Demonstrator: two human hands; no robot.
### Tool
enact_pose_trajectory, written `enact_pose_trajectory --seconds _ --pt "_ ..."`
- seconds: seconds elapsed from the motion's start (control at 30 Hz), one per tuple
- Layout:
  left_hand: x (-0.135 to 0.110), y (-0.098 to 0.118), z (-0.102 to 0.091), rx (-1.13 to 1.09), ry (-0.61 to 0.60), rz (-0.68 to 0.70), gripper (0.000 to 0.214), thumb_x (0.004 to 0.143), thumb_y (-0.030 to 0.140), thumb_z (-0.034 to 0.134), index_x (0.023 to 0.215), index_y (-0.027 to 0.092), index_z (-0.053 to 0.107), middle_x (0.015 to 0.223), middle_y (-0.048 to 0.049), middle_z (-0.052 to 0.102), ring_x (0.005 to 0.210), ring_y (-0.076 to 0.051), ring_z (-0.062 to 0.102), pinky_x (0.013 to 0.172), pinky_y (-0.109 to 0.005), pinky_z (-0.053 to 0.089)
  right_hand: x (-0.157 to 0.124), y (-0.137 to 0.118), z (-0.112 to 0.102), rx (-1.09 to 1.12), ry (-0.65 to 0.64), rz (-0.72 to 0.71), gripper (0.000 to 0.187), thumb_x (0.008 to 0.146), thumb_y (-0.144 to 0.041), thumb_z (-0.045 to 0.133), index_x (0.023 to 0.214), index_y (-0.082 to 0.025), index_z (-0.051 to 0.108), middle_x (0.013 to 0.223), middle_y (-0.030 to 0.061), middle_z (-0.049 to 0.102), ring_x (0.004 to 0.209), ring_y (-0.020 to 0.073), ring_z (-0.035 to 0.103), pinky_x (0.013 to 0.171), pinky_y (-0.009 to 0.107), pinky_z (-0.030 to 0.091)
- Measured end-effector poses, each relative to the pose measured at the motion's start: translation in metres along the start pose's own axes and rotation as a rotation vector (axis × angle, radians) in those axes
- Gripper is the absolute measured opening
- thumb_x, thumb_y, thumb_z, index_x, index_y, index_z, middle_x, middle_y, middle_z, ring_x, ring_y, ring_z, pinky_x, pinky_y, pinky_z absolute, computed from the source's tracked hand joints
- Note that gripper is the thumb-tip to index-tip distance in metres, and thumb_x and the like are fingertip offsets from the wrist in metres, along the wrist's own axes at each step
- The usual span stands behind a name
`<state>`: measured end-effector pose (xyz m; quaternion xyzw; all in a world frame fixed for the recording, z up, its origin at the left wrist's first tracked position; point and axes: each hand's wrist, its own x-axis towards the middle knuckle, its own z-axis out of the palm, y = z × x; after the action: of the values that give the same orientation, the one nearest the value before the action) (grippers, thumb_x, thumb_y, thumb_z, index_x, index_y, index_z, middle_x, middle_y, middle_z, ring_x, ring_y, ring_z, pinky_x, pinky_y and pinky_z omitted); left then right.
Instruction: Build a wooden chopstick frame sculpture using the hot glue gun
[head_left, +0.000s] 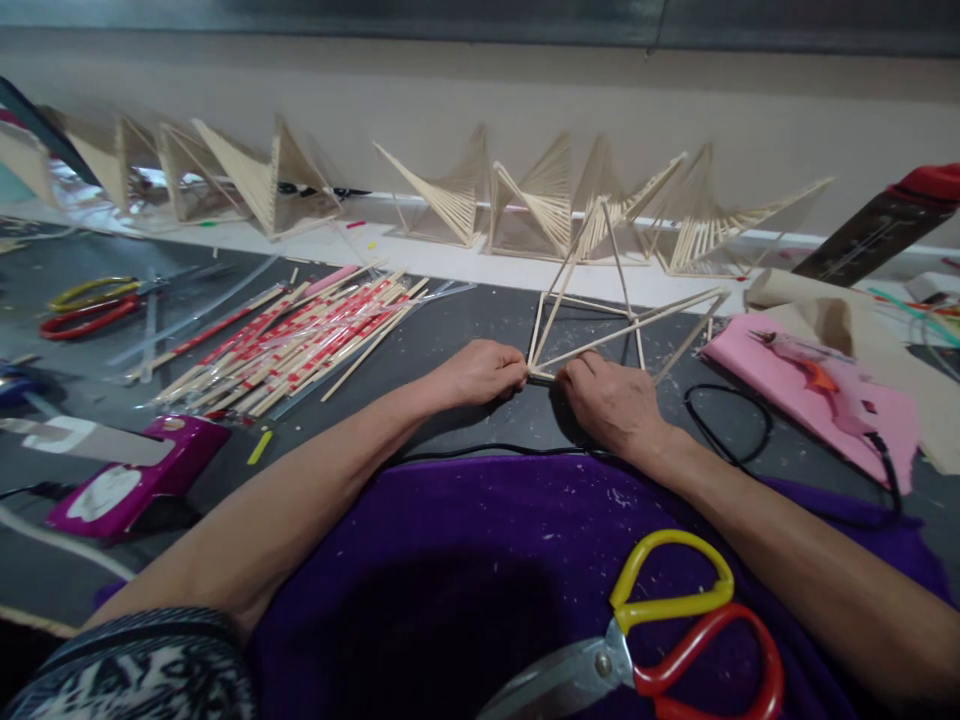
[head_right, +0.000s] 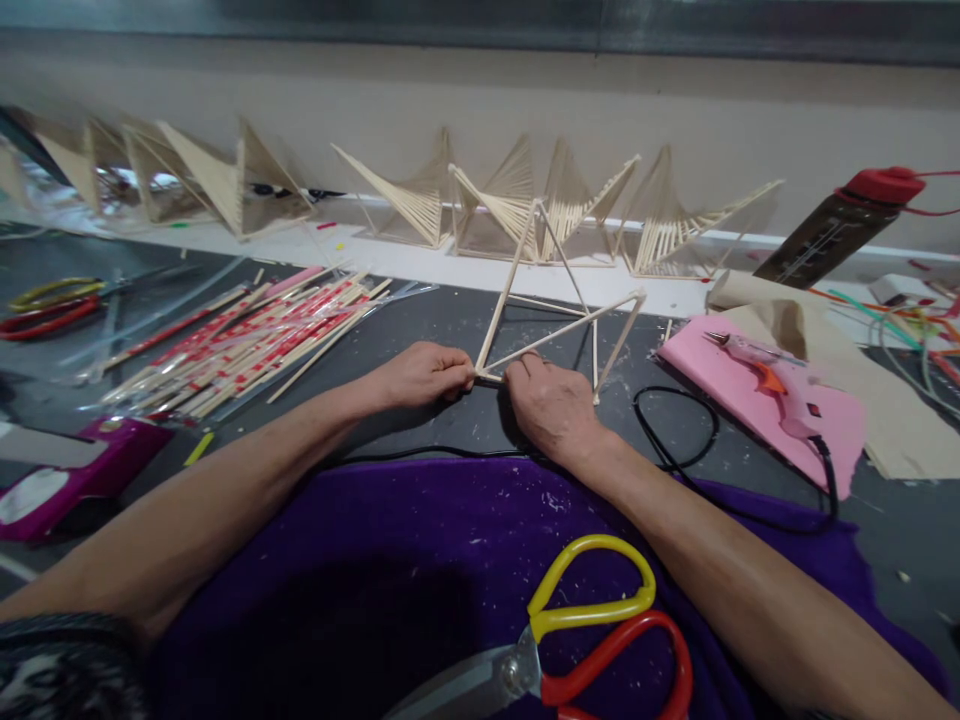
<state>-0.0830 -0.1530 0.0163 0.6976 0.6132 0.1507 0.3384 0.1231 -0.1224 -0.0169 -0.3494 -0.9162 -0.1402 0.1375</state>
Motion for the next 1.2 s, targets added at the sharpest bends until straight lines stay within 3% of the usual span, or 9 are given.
enact_pose_trajectory --seconds 0.17,0.4,0.73,0.97,1.2 --pt "0.001 -0.005 0.0 -0.276 -0.013 -0.129 0.021 0.079 0.031 0.055 0.071 0.014 0.065 0.056 0.0006 0.054 0.045 -0.007 0.042 0.046 -0.021 0.032 0.0 -0.001 0.0 -0.01 -0.013 -0.009 0.026 0.094 -0.02 0.038 0.093 -0.017 0.064 0.09 0.0064 0.066 0.07 0.0156 0.058 0.054 0.029 0.02" --pt "0.005 -0.01 0.004 -0.354 0.073 -0.188 0.009 0.065 0.021 0.065 0.068 0.013 0.068 0.051 0.0006 0.055 0.044 -0.008 0.045 0.045 -0.021 0.035 -0.001 -0.003 0.001 -0.007 -0.023 -0.021 0.025 0.094 -0.02 0.039 0.091 -0.017 0.063 0.09 0.0067 0.067 0.069 0.0155 0.059 0.054 0.03 0.019" --pt "0.005 -0.011 0.005 -0.133 0.183 -0.11 0.01 0.061 0.022 0.067 0.067 0.014 0.07 0.057 0.0 0.063 0.052 -0.008 0.049 0.052 -0.021 0.035 -0.001 -0.004 0.002 -0.009 -0.028 -0.034 0.023 0.094 -0.02 0.04 0.091 -0.016 0.063 0.089 0.007 0.066 0.069 0.0158 0.059 0.053 0.03 0.019" --pt "0.005 -0.009 0.005 -0.104 0.152 -0.111 0.009 0.067 0.019 0.061 0.07 0.016 0.069 0.056 0.0014 0.061 0.051 -0.009 0.049 0.055 -0.023 0.035 -0.001 -0.004 0.001 0.002 -0.051 -0.027 0.024 0.094 -0.019 0.039 0.092 -0.015 0.063 0.091 0.0074 0.066 0.071 0.0163 0.059 0.053 0.029 0.019" --pt "0.003 0.001 0.004 0.069 0.204 -0.053 0.007 0.069 0.016 0.058 0.066 0.016 0.064 0.058 0.0019 0.059 0.056 -0.009 0.048 0.058 -0.024 0.032 0.001 -0.005 0.001 0.004 -0.064 -0.018 0.024 0.094 -0.019 0.038 0.092 -0.015 0.062 0.09 0.0087 0.067 0.072 0.0168 0.06 0.053 0.029 0.019"
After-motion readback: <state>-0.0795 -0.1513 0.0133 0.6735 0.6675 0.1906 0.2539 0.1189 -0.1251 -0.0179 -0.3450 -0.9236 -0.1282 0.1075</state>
